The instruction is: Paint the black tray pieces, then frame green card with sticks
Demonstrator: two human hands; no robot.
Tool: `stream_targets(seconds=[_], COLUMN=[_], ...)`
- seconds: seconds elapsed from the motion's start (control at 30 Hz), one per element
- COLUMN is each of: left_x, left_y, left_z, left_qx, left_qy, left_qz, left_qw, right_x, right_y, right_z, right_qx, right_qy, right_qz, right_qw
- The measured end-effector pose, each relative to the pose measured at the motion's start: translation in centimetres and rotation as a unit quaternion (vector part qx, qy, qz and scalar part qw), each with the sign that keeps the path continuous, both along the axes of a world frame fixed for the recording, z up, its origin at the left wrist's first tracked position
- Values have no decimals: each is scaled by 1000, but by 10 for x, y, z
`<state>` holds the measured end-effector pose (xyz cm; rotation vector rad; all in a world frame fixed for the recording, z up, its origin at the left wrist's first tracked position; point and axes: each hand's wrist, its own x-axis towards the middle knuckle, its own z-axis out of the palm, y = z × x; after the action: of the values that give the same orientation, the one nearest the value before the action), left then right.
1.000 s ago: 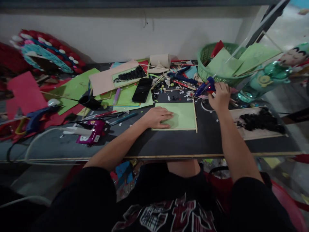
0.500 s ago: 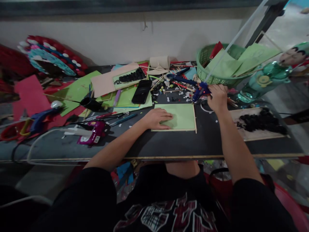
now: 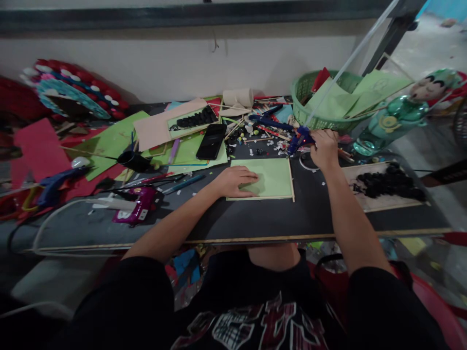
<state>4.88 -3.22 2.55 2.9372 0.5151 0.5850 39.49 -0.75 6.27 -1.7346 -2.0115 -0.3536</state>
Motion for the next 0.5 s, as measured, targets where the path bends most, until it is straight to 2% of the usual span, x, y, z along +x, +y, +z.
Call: stream_targets(seconds=[0.13, 0.33, 0.5], left_x=[0, 0, 3], left_y=[0, 0, -4], left_z=[1, 1, 4], left_qx=[-6, 12, 55], left_qy=[8, 3, 52], left_qz=[3, 5, 5], left_qw=[1000, 1000, 997], right_x=[-1, 1, -15], right_y=[0, 0, -11], right_z=[1, -2, 16], right_qx=[-3, 37, 96], right_qy=[3, 4, 42], right_qz=[5, 37, -30], right_qw=[1000, 999, 994])
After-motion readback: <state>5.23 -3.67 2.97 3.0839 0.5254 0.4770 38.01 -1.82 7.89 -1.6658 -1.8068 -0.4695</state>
